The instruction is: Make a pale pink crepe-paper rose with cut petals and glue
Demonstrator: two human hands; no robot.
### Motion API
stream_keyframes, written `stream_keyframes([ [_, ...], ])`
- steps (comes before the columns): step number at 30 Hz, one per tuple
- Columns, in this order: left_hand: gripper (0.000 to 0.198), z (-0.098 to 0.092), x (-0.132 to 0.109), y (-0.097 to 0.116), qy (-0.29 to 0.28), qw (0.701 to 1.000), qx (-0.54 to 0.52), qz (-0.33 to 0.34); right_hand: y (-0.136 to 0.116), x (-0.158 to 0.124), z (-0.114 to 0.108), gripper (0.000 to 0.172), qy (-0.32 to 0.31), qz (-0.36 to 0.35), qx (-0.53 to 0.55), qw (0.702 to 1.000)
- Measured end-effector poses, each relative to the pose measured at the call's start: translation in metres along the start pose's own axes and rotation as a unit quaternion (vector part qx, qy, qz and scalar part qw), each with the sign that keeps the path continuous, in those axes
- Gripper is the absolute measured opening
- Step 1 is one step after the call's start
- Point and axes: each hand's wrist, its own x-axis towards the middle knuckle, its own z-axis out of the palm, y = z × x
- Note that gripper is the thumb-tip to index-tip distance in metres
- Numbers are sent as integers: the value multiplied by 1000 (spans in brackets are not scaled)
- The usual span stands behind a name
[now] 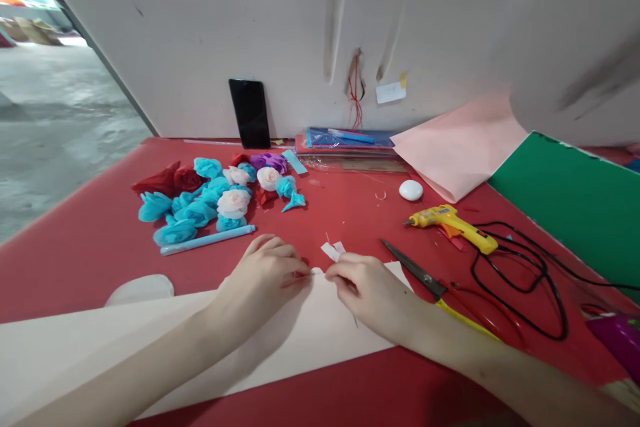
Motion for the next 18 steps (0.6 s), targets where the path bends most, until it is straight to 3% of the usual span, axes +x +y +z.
stream_keyframes([
  [13,16,0,8,3,9,988,-118,-96,4,-1,2,25,12,-12,13,1000],
  [18,15,-11,10,8,40,965,-206,-157,0,-1,-4,24,64,-18,50,997],
])
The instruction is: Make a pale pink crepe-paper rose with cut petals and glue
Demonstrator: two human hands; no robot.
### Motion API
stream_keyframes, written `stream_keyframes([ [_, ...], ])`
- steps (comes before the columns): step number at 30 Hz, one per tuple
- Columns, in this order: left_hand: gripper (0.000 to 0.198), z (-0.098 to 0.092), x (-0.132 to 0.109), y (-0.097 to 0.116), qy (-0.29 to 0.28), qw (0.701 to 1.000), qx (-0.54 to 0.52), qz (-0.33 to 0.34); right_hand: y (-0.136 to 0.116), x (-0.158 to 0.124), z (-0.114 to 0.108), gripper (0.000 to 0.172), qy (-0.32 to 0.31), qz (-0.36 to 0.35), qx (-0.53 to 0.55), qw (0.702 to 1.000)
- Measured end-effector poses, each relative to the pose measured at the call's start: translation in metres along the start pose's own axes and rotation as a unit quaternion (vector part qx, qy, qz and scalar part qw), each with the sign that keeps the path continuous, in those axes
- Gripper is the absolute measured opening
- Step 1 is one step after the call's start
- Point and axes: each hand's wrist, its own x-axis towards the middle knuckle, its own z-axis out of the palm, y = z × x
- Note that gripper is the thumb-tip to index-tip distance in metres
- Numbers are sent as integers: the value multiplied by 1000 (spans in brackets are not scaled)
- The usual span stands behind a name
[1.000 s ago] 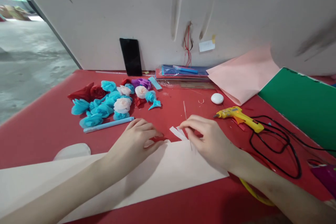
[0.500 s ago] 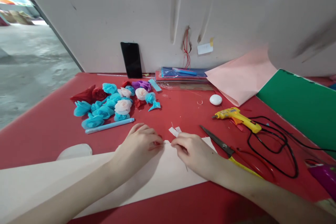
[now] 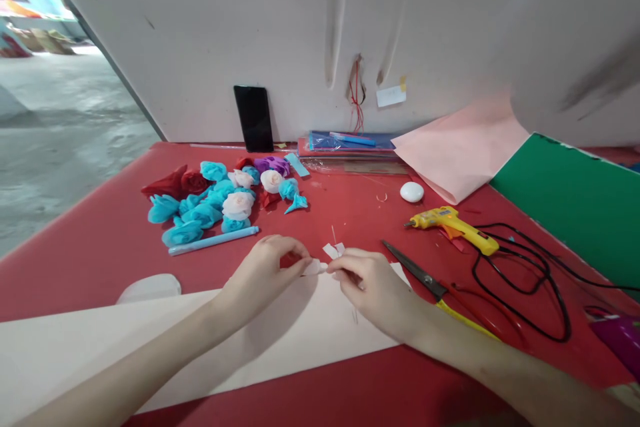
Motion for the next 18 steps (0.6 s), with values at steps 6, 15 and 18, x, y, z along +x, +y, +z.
stream_keyframes([
  [6,24,-16,-2,25,53,989,-130,-55,-29,-9,-14,18,45,-36,155,986],
  [15,15,-29,-17,72,76,943,-322,-38,-49,-29,-17,12,3,19,278,960],
  [18,12,-32,-18,78,92,943,-319,-19,-52,-32,-18,16,24,22,313,949],
])
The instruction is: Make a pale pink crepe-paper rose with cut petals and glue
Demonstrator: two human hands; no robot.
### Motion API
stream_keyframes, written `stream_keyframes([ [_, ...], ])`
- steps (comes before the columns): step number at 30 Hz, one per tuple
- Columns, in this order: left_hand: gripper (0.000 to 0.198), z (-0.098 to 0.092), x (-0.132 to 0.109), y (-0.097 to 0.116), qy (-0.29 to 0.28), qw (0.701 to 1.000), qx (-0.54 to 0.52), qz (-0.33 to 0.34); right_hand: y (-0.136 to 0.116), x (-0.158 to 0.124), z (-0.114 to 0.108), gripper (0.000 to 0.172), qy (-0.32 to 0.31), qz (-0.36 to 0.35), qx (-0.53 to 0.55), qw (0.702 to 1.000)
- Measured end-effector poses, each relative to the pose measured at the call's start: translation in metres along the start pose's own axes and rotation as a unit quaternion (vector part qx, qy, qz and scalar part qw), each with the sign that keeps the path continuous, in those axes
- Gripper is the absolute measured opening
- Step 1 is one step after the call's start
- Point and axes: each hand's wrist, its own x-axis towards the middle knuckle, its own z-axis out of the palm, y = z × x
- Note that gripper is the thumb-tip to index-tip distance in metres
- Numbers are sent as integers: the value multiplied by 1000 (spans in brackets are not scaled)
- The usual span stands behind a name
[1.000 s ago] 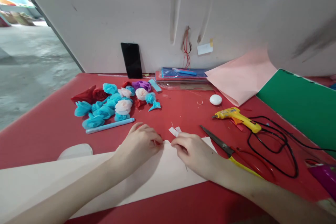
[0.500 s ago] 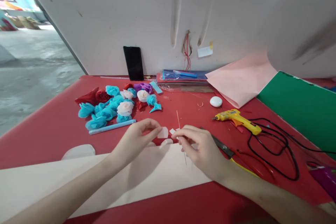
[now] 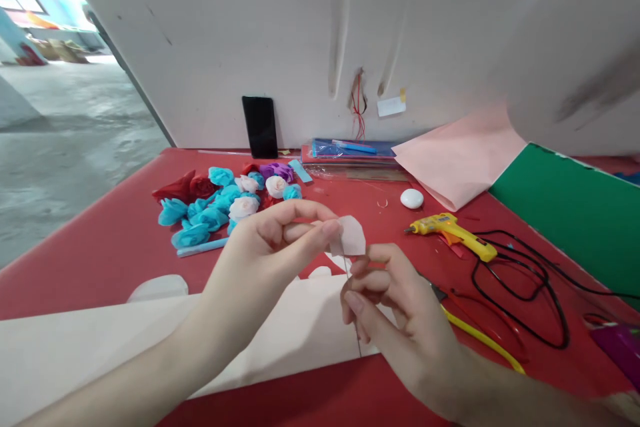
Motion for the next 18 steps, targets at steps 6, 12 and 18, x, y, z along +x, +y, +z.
stream_keyframes([
  [6,5,-2,-4,0,-9,1000,0,17,-3,-1,0,12,27,51,94,994],
  [12,8,-2,-8,4,-15,999,-6,39,-11,5,1,6,-10,101,163,981],
  [18,16,-1,-9,10,3,999,21,45,-16,2,3,6,-26,115,161,980],
])
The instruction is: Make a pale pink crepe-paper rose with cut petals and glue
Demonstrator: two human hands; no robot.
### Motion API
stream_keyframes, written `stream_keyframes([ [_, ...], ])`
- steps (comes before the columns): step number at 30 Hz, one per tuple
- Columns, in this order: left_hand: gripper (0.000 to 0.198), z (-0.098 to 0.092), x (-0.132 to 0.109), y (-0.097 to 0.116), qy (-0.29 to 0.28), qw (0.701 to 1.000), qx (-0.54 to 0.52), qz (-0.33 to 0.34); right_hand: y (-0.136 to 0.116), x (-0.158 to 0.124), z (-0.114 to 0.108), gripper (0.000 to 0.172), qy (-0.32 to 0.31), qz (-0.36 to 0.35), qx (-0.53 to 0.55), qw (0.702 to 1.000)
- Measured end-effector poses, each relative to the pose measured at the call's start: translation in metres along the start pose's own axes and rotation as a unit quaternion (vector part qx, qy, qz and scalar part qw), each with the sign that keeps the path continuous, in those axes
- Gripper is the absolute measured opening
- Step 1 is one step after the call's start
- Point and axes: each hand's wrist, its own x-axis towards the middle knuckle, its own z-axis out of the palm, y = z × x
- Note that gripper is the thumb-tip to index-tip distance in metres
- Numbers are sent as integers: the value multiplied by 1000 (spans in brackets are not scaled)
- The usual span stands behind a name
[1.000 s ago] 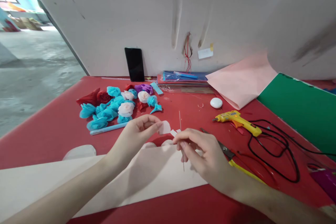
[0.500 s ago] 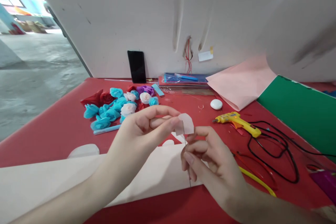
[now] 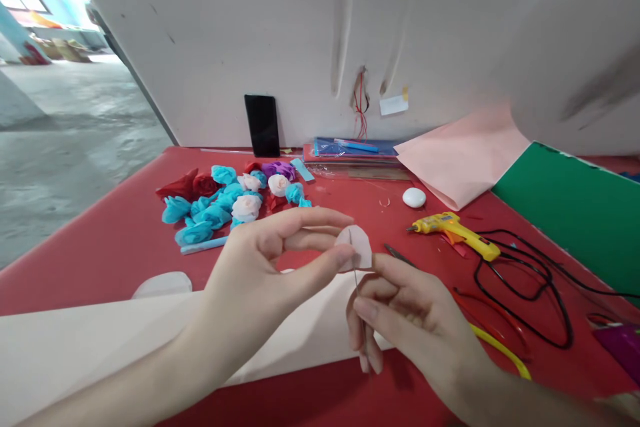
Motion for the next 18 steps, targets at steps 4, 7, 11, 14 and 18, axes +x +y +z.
stream_keyframes([
  [4,17,0,0,-3,5,1000,22,7,0,0,-1,19,-13,-4,13,1000],
  [7,18,0,0,-7,-1,1000,23,10,1,2,-1,25,-19,-3,18,1000],
  [11,20,-2,2,-12,-6,1000,26,-7,3,5,-3,27,-13,-11,9,1000],
  [14,15,-4,5,-14,-29,999,14,-21,3,9,-7,26,-16,-26,-17,999],
  [18,10,-7,15,-18,-62,997,18,-37,2,14,-16,24,-30,-23,-70,997],
])
